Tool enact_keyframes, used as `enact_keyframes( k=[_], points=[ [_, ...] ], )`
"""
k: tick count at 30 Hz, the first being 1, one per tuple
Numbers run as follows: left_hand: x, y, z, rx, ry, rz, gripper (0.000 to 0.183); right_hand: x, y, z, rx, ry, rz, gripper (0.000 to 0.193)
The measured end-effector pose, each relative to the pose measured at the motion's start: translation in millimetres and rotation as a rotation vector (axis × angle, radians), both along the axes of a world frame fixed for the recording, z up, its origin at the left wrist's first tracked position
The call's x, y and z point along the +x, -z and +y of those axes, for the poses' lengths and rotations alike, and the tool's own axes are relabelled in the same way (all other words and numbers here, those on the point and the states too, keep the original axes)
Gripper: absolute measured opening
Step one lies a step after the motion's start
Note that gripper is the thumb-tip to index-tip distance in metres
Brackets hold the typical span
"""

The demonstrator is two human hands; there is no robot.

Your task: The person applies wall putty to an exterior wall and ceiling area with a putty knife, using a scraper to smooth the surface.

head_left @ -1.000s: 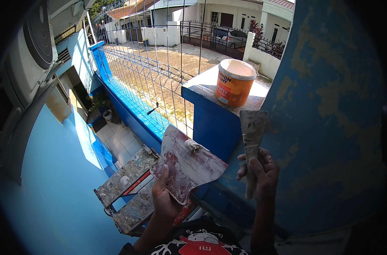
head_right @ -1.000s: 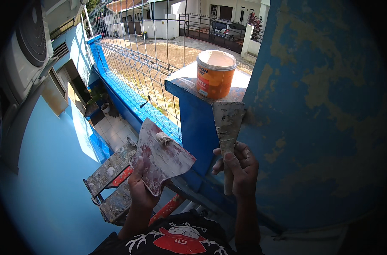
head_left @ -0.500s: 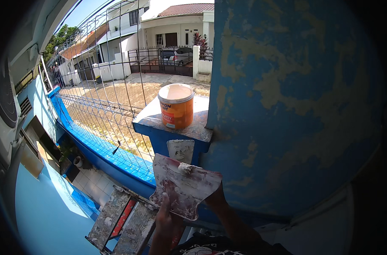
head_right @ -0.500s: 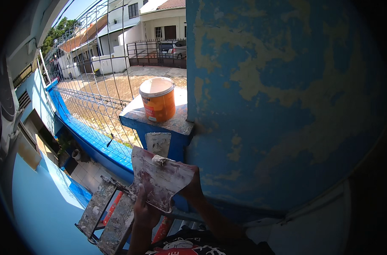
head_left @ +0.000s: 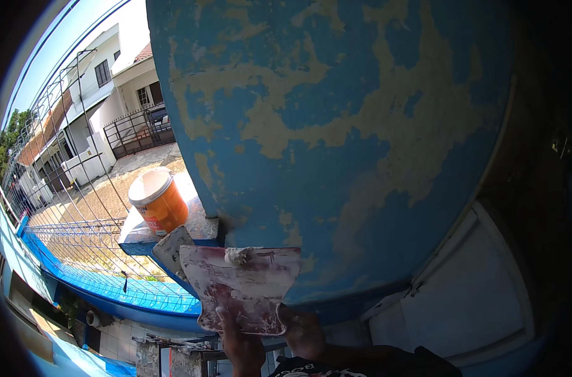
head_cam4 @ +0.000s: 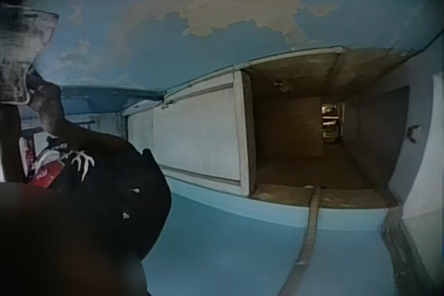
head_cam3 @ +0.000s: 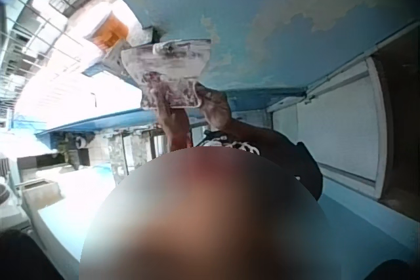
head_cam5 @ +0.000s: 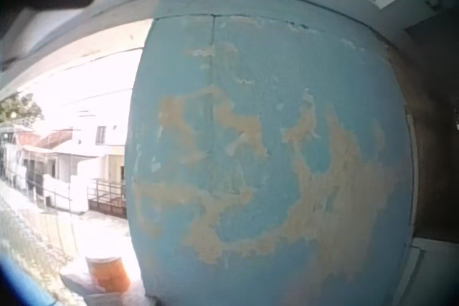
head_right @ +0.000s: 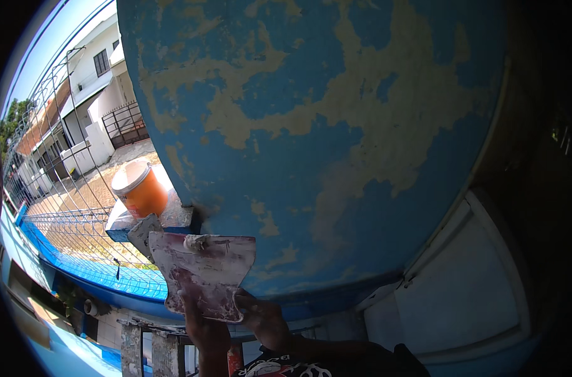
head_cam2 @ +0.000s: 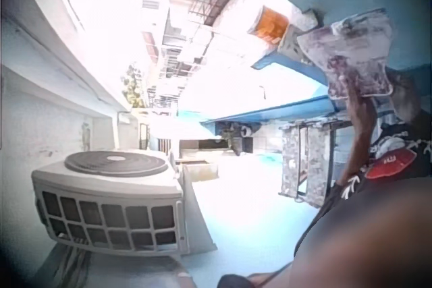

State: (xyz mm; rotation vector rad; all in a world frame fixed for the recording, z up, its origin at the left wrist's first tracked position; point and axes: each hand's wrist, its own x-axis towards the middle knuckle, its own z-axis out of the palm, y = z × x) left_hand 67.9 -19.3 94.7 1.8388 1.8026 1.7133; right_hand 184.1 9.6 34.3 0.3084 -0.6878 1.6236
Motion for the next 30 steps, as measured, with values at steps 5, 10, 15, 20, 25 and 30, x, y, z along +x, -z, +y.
enact_keyframes(
  k=[5, 10, 15, 20, 25, 30],
  points=[
    [28, 7, 28, 0.03, 0.218, 0.001, 0.066, 25, -48, -7, -0.075, 0.369, -0.249, 0.063],
    [89, -6, 34, -0.383, 0.552, -1.067, 0.058, 54, -63, 1, -0.355, 0.606, -0.568, 0.043],
    [122, -13, 40, -0.405, 0.739, -0.651, 0.082, 117, -79, 28, -0.236, 1.328, -0.559, 0.034],
    [111, 2, 52, -0.611, 0.766, -0.585, 0.097, 242, -90, 68, -0.526, 1.401, -0.233, 0.035],
    [93, -14, 61, -0.623, 0.624, -0.664, 0.076, 330, -97, 110, -0.581, 1.792, -1.081, 0.019],
    [78, -15, 68, -0.53, 0.562, -0.686, 0.065, 302, -135, 155, -0.531, 2.001, -1.322, 0.021]
  ],
)
